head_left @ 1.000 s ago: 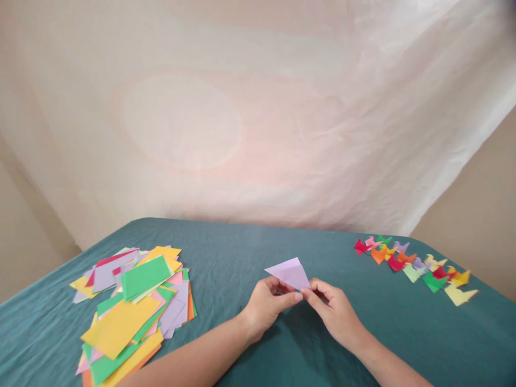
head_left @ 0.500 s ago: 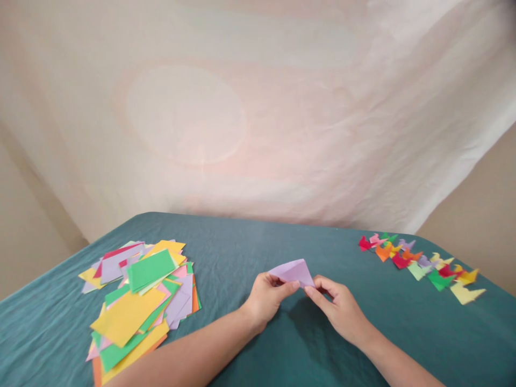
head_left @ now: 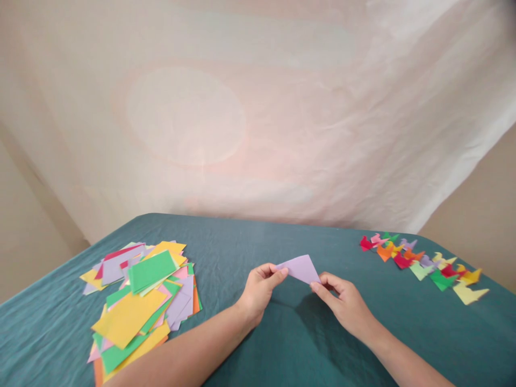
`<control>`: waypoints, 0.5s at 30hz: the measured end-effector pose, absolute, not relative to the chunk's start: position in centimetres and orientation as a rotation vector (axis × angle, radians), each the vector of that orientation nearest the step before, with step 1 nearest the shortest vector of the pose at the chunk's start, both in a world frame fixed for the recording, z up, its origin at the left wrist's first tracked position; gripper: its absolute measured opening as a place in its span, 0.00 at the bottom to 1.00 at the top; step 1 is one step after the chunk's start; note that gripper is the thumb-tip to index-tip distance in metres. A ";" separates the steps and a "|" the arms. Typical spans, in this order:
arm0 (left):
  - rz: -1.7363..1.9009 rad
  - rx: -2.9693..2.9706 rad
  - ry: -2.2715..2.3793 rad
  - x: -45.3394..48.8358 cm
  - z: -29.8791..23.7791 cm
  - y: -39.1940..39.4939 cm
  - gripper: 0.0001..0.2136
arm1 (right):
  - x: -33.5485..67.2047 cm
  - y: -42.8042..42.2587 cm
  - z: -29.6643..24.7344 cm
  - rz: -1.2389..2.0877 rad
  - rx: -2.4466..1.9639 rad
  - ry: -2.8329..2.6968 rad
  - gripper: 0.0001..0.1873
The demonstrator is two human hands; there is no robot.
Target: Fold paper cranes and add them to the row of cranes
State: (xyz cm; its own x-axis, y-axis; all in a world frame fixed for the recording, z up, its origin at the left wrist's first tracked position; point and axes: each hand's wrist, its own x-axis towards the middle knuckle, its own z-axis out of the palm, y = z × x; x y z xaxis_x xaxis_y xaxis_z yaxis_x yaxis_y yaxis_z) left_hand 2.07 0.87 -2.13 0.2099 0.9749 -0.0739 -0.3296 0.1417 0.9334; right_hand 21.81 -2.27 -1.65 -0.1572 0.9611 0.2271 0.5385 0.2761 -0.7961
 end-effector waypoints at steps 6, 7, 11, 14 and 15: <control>1.153 0.962 0.822 2.1 -1.9 0.7 0.15 | 21.9 -2.2 -1.8 0.730 -1.365 -1.800 0.17; 1.159 0.962 0.821 2.1 -1.9 0.8 0.14 | 22.0 -2.2 -1.8 0.729 -1.366 -1.800 0.17; 1.178 0.970 0.839 1.7 -1.9 1.1 0.12 | 22.2 -2.1 -1.9 0.734 -1.380 -1.792 0.18; 1.186 0.978 0.831 1.5 -1.8 1.4 0.12 | 22.3 -2.1 -2.0 0.743 -1.381 -1.785 0.18; 1.192 0.977 0.832 1.4 -1.8 1.4 0.12 | 22.3 -2.1 -2.0 0.746 -1.381 -1.784 0.18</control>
State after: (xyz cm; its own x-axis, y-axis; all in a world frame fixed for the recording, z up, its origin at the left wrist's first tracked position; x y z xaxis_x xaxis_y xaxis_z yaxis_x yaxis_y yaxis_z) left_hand 1.44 1.42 -1.82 0.1869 0.9822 -0.0197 -0.3570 0.0865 0.9301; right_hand 22.29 -2.07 -2.00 -0.1396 0.9685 0.2063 0.5330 0.2491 -0.8086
